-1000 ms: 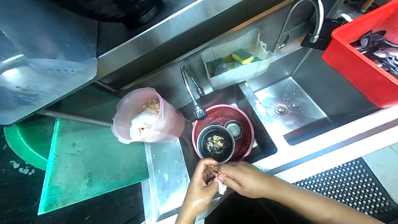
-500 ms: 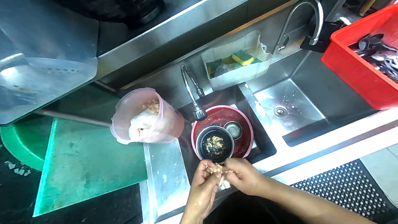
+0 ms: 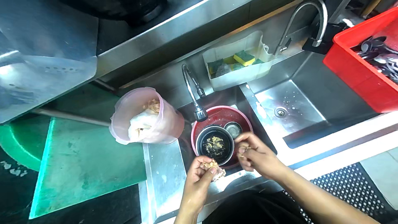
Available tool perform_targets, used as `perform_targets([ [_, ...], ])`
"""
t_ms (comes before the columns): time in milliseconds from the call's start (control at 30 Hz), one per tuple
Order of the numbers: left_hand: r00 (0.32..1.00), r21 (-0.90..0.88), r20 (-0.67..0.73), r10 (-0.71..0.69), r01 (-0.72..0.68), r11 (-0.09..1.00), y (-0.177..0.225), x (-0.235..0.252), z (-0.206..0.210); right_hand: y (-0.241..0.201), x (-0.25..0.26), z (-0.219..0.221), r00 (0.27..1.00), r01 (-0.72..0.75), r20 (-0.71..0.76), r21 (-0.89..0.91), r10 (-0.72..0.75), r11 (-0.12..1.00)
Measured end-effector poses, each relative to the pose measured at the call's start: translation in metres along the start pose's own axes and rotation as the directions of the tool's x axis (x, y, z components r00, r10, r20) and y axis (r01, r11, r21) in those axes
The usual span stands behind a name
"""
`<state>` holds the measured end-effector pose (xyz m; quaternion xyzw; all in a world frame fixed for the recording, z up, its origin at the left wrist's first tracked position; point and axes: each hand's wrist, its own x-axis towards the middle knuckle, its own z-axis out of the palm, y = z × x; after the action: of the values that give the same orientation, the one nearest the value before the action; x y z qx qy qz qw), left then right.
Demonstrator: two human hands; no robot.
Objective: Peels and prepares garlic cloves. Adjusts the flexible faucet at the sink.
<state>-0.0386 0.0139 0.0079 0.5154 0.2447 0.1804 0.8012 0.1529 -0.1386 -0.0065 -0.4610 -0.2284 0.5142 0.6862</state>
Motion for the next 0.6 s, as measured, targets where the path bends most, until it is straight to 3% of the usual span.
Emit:
perform_targets([
  [67,1.000,0.064,-0.020,0.021,-0.020,0.998,-0.001,0.005,0.004,0.009,0.001,0.006,0.997,-0.045,0.059,-0.060,0.048,0.997],
  [233,0.994,0.107,-0.110,0.022,-0.010,0.994,0.000,0.012,0.012,0.025,0.002,0.019,0.998,-0.055,0.040,0.071,0.052,0.996],
  [367,0.995,0.215,-0.093,0.030,-0.009,0.977,0.000,0.012,0.015,0.019,0.001,0.028,0.994,0.112,0.041,-0.327,-0.104,0.938],
  [467,0.999,0.309,-0.009,-0.041,0.042,0.950,0.003,0.009,0.019,0.020,0.006,0.030,0.971,0.238,0.148,-0.575,-0.187,0.782],
  [600,0.987,0.451,0.027,-0.159,0.130,0.883,0.011,0.001,0.019,0.026,0.010,0.028,0.930,0.366,0.296,-0.730,-0.216,0.577],
])
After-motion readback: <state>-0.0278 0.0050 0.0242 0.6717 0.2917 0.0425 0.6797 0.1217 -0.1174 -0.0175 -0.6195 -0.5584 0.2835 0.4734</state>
